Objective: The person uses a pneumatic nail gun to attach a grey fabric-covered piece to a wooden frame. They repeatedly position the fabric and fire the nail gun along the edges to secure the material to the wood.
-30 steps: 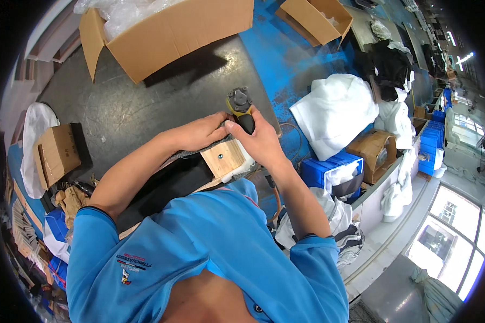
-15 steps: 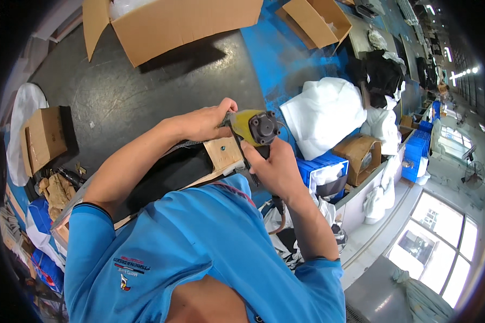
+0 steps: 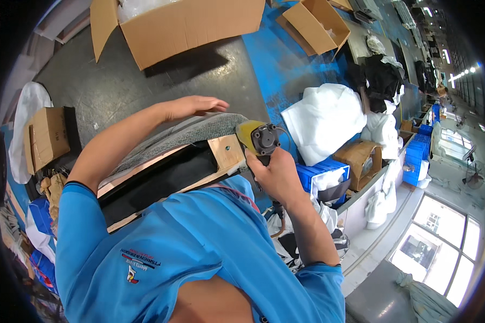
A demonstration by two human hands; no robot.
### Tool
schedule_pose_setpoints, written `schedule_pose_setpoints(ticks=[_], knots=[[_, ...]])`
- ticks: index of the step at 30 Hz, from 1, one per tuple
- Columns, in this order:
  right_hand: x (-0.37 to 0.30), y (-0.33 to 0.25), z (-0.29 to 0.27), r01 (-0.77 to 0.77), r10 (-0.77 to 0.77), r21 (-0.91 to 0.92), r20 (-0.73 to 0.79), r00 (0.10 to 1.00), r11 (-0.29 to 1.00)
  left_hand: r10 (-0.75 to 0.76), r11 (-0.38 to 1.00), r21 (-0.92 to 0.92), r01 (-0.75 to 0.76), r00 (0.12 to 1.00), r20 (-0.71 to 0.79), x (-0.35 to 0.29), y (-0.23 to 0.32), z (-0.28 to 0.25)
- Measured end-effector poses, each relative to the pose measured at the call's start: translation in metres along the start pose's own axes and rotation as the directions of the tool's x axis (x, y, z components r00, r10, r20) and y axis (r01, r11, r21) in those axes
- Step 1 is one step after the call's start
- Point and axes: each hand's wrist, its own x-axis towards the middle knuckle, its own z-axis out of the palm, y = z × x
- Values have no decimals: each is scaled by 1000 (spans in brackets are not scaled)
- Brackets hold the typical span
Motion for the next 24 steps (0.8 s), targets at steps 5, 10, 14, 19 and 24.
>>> schedule_pose_setpoints(ticks=[5,10,14,19,24], knots=[[-5,-5,5,22,-22,7,48,999,1000,41,988,152,-26,995,-96,-5,-41,17],[-5,10,5,-80,28,304,170,985,949,175,844,526,-108,981,-79,-24,2,57],[-11,-5,13,-54,47,462,28,999,885,224,714,695,-89,969,-105,-29,6,70],[-9,-13,21,-75,67,301,36,997,951,262,714,688,-127,960,-95,-32,6,70],[-11,-19,26,-73,64,183,56,996,980,250,733,669,-123,963,-97,-33,9,70]])
